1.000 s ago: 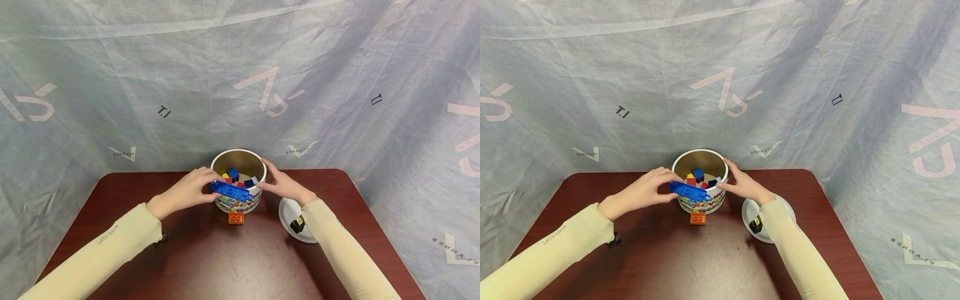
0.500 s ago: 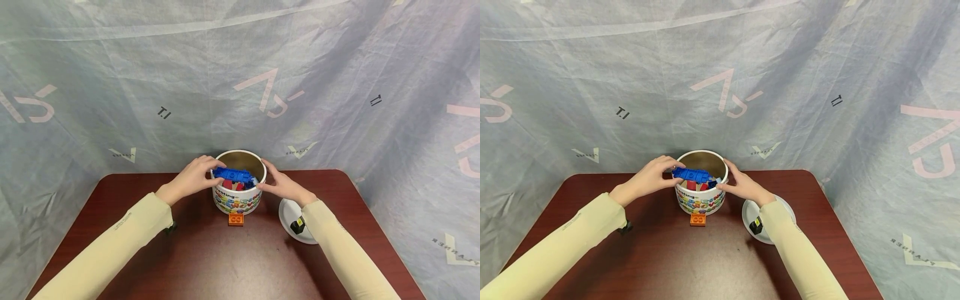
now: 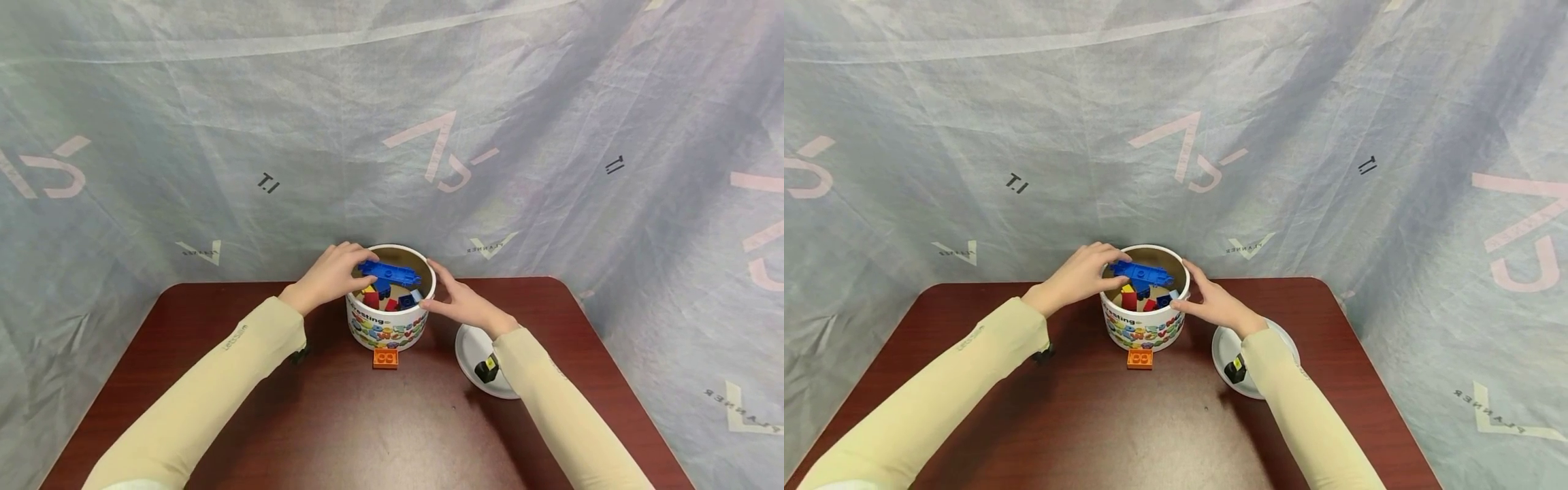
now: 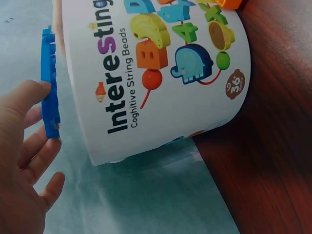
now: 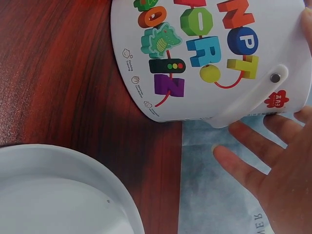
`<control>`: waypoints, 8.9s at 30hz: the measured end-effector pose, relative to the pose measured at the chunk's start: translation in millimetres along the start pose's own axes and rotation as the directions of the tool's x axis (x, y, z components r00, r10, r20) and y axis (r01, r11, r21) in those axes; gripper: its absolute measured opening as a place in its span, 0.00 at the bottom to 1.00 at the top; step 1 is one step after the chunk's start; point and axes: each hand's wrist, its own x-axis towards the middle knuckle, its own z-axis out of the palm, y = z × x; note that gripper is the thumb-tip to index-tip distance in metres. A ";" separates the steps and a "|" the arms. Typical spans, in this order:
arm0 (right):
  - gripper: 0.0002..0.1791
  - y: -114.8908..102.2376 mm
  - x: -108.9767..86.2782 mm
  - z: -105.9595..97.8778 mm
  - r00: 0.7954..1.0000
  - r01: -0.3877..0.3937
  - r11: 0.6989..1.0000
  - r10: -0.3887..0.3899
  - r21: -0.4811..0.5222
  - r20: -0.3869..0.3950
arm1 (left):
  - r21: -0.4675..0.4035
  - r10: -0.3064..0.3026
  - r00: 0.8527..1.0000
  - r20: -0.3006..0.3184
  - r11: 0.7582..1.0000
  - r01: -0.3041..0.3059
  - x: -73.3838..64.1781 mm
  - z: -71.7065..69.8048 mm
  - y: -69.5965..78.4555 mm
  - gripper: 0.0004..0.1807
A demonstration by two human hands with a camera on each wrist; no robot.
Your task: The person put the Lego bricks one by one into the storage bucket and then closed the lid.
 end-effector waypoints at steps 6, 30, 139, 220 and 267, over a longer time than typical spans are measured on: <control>0.56 1.1 1.4 1.3 1.000 -0.006 1.000 0.006 0.010 0.004 | 0.031 -0.031 0.999 0.032 0.999 0.030 9.8 6.8 -3.6 0.22; 0.55 3.8 1.3 -1.4 1.000 0.020 0.999 -0.020 0.026 -0.002 | 0.011 -0.019 0.999 -0.033 1.000 0.019 -0.6 11.2 -1.4 0.20; 0.54 5.7 1.6 4.2 1.000 -0.001 0.999 0.001 0.054 -0.016 | -0.179 -0.179 0.984 0.008 0.968 0.178 -101.3 141.5 36.0 0.15; 0.55 9.0 -2.6 2.6 0.999 -0.016 0.998 0.018 0.055 -0.040 | -0.184 -0.077 0.983 -0.164 0.982 0.047 -32.5 21.1 36.4 0.18; 0.54 5.5 1.4 3.6 1.000 -0.013 0.997 0.014 0.074 -0.023 | -0.122 -0.260 0.966 -0.009 0.959 0.257 32.6 27.7 10.9 0.20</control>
